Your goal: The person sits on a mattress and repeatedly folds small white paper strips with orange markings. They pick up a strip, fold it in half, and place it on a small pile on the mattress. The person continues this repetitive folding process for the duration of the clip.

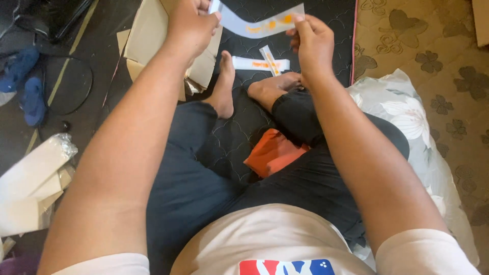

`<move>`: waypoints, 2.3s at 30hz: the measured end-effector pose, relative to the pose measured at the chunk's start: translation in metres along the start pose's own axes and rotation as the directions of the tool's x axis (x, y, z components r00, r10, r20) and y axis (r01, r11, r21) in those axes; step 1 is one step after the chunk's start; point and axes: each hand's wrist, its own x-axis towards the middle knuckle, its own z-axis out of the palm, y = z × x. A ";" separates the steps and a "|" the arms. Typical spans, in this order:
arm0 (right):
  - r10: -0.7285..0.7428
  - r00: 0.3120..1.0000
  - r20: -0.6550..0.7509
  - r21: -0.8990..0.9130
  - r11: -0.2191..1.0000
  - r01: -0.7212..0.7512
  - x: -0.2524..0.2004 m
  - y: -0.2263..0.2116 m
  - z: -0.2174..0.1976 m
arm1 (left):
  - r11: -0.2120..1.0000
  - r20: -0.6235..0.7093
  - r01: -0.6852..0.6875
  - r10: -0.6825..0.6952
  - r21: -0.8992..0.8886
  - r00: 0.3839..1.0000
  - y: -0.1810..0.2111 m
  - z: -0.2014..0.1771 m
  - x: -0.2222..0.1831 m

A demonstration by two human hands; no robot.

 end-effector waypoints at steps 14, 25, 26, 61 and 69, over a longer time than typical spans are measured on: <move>-0.155 0.978 0.137 -0.040 0.986 0.162 -0.009 0.002 0.009 | 0.997 -0.049 0.053 -0.050 0.049 0.998 -0.003 -0.019 -0.012; 0.000 0.996 0.093 -0.062 0.998 0.006 -0.004 -0.009 -0.028 | 0.996 0.086 -0.022 0.030 -0.090 0.996 -0.005 0.016 0.023; 0.018 0.996 0.088 -0.083 0.996 -0.011 -0.002 -0.008 -0.030 | 0.986 0.111 -0.008 0.027 -0.167 0.993 -0.010 0.021 0.026; 0.331 0.943 -0.020 -0.142 0.933 -0.330 0.081 0.117 -0.013 | 0.761 0.153 0.347 -0.317 -0.547 0.936 -0.128 0.114 0.030; 0.348 0.937 -0.021 -0.169 0.923 -0.346 0.101 0.142 -0.013 | 0.699 0.183 0.414 -0.384 -0.583 0.905 -0.179 0.154 0.051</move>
